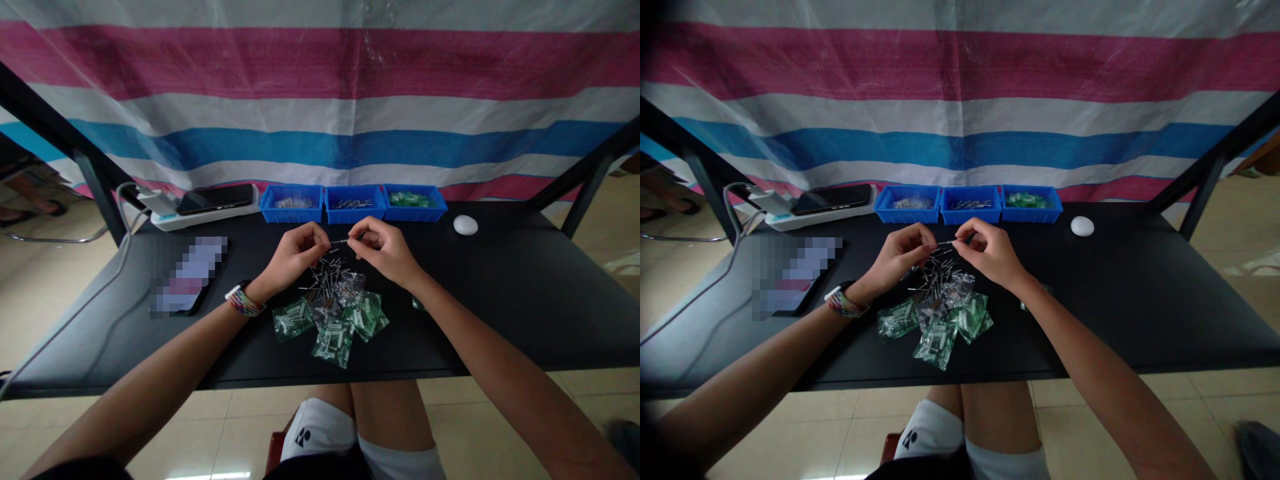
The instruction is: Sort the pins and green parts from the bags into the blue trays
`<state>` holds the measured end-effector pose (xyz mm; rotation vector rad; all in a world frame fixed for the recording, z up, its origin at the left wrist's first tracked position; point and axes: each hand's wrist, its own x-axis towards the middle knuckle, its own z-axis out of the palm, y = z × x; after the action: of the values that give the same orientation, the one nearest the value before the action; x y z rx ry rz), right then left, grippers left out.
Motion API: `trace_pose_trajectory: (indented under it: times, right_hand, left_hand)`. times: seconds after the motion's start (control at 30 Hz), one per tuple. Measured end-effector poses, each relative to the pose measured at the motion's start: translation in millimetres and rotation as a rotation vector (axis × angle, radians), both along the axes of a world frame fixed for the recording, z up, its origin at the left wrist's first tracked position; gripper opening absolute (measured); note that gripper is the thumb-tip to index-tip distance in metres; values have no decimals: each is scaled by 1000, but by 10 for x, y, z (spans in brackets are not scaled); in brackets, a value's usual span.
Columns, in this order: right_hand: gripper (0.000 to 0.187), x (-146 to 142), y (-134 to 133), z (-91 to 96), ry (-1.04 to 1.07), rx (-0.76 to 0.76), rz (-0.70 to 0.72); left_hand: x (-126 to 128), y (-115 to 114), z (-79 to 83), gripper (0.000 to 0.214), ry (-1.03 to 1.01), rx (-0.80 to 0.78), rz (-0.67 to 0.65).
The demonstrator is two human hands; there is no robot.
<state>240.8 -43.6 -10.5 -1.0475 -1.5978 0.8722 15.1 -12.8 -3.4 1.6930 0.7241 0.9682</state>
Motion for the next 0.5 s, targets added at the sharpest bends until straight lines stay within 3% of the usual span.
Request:
trace_pose_trajectory:
  times: [0.2,0.5]
  right_hand:
    - [38,-2,48,-4,191,-278,87]
    - [35,-65,27,-23,183,-232,64]
  left_hand:
    - [15,-15,9,23,-26,58,53]
    - [7,4,-2,22,4,10,92]
